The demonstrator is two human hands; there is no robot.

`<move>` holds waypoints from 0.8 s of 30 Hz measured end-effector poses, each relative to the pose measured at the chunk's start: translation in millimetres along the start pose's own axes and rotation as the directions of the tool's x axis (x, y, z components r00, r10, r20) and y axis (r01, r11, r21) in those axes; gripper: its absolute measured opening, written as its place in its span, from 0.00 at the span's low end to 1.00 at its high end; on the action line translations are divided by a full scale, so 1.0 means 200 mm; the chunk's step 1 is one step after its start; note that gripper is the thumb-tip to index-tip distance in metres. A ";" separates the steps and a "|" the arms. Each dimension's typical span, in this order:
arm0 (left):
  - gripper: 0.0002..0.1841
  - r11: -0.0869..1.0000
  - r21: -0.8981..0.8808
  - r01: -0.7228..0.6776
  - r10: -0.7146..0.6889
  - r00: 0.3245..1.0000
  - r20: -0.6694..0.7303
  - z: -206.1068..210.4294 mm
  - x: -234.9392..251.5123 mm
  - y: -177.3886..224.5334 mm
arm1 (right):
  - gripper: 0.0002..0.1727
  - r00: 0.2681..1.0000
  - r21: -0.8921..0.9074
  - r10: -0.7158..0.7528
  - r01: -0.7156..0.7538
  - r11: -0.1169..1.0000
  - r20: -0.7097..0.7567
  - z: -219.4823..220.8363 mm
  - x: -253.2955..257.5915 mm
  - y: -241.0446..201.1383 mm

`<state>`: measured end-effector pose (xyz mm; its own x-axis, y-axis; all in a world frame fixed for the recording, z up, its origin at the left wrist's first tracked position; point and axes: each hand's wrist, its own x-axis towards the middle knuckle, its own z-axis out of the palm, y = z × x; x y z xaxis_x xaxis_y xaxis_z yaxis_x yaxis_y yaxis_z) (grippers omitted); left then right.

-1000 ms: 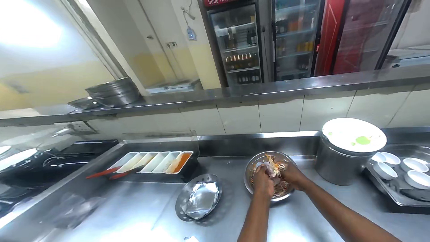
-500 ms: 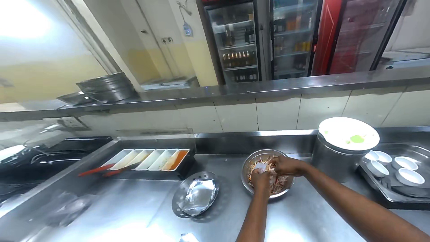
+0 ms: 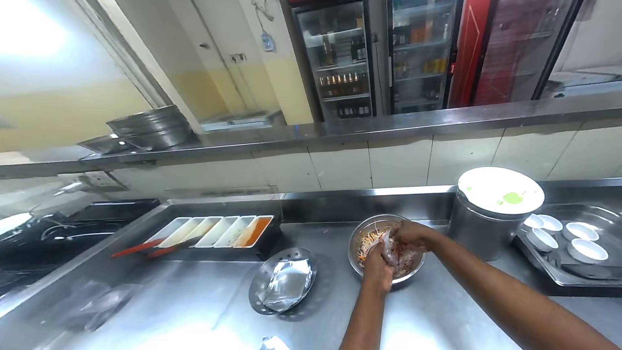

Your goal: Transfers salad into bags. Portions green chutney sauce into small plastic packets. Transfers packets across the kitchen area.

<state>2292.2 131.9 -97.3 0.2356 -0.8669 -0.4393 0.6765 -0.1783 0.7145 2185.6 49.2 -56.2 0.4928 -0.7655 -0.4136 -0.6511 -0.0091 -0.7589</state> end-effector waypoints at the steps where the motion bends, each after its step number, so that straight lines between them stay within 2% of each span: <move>1: 0.17 1.000 -0.030 -0.005 0.005 1.000 -0.013 0.01 0.00 0.00 | 0.08 0.999 -0.026 -0.038 0.038 0.999 -0.022 0.01 0.00 0.00; 4: 0.18 0.997 -0.072 -0.006 0.003 0.999 -0.036 0.04 -0.02 0.03 | 0.17 0.989 -0.403 -0.146 0.143 0.904 0.024 0.04 -0.05 -0.06; 6: 0.18 0.997 -0.077 -0.004 0.001 0.999 -0.041 0.06 -0.04 0.04 | 0.17 0.989 -0.553 -0.149 0.114 0.825 -0.019 0.06 -0.06 -0.08; 8: 0.17 0.997 -0.072 -0.002 0.000 0.999 -0.038 0.05 -0.04 0.04 | 0.17 0.997 -0.615 -0.076 0.051 0.787 -0.014 0.09 -0.08 -0.13; 10: 0.16 0.997 -0.074 0.009 -0.012 0.999 -0.041 0.02 -0.02 0.04 | 0.18 0.997 -0.615 -0.071 0.036 0.787 -0.032 0.10 -0.09 -0.14; 12: 0.16 0.997 -0.083 0.001 -0.005 0.999 -0.047 -0.01 0.00 0.04 | 0.15 0.992 -0.597 -0.124 0.103 0.796 0.005 0.09 -0.09 -0.15; 15: 0.17 0.994 -0.105 0.000 -0.003 0.999 -0.034 -0.04 0.00 0.07 | 0.12 0.976 -0.474 -0.219 0.188 0.860 -0.011 0.04 -0.11 -0.16; 17: 0.19 0.992 -0.122 -0.016 0.012 0.999 -0.033 -0.06 0.00 0.10 | 0.11 0.965 -0.349 -0.223 0.164 0.923 -0.136 -0.02 -0.12 -0.15; 20: 0.19 0.984 -0.158 -0.080 0.072 0.996 -0.054 -0.13 0.01 0.16 | 0.10 0.917 -0.140 -0.121 0.072 0.987 -0.380 -0.05 -0.04 -0.01; 21: 0.19 0.980 -0.173 -0.098 0.089 0.994 -0.056 -0.15 0.01 0.18 | 0.14 0.922 -0.140 -0.078 0.026 0.990 -0.380 -0.02 0.00 0.06; 24: 0.20 0.974 -0.194 -0.119 0.110 0.992 -0.055 -0.17 0.00 0.22 | 0.50 0.985 -0.379 0.066 -0.124 0.917 -0.162 0.18 0.13 0.24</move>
<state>2346.1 139.3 -84.6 0.3468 -0.8541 -0.3876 0.7660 0.0194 0.6426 2187.1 52.1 -120.5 0.3489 -0.8586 -0.3756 -0.8769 -0.1577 -0.4540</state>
